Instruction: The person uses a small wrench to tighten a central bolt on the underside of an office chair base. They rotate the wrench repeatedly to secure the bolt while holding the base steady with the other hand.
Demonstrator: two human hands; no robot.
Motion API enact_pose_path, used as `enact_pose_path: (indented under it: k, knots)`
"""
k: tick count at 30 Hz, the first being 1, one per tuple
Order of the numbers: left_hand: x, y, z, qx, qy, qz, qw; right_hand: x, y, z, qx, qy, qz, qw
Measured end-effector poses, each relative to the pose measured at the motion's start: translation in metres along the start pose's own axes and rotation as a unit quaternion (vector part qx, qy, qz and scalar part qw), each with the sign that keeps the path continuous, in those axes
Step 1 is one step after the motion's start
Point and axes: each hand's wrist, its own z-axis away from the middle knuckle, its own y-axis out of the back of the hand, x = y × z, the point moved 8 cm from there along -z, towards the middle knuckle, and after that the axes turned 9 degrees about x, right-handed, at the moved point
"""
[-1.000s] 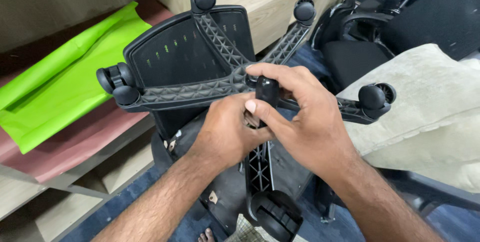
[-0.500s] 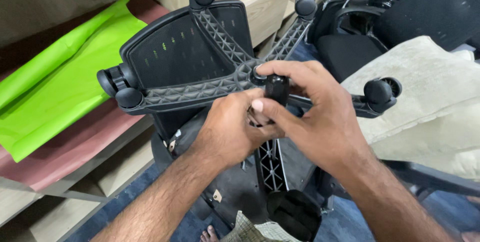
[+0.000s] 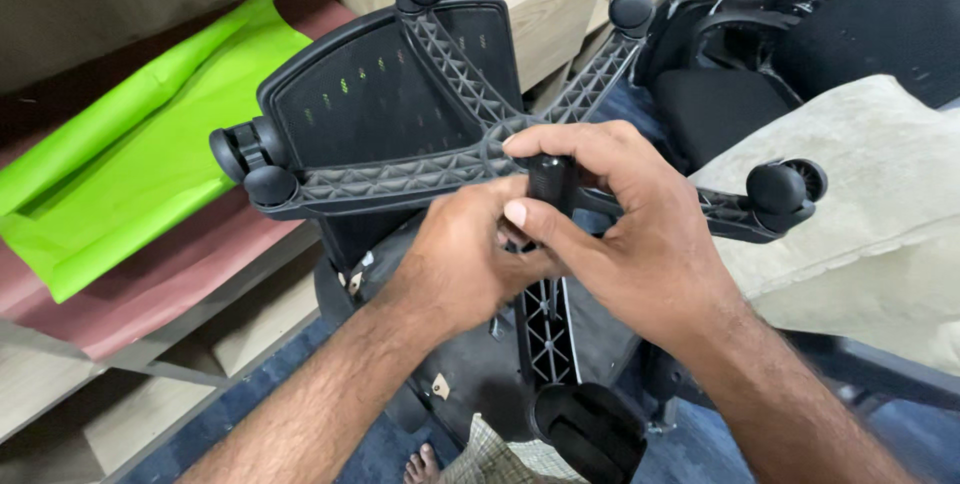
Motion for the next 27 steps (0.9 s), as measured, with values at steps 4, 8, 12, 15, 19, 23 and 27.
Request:
enact_pose_path:
  k: [4,8,12,15,19,23,27]
  knots:
    - [0.004,-0.008,0.004,-0.022,-0.027,0.038,0.999,0.002,0.001,-0.002,-0.012,-0.017,-0.059,0.998]
    - [-0.004,-0.009,0.007,-0.045,0.028,0.043,0.998,0.017,-0.003,-0.004,-0.048,-0.113,-0.103,0.987]
    - [0.005,0.002,0.01,0.046,-0.023,-0.018,0.999,-0.008,0.005,-0.005,0.001,0.046,-0.031,0.998]
    - [-0.004,0.0,0.008,0.05,0.024,-0.082,0.995,-0.007,0.003,-0.005,-0.004,0.04,-0.033,0.999]
    - [0.001,-0.002,0.01,0.004,-0.023,0.042,0.999,0.0,0.002,-0.007,-0.037,0.004,-0.07,0.997]
    - [-0.002,-0.003,0.011,-0.015,0.02,0.13,0.991,0.009,-0.004,-0.008,-0.059,-0.056,-0.124,0.989]
    - [-0.011,0.004,0.014,0.045,0.099,-0.043,0.993,-0.007,0.001,-0.006,-0.026,0.058,-0.06,0.996]
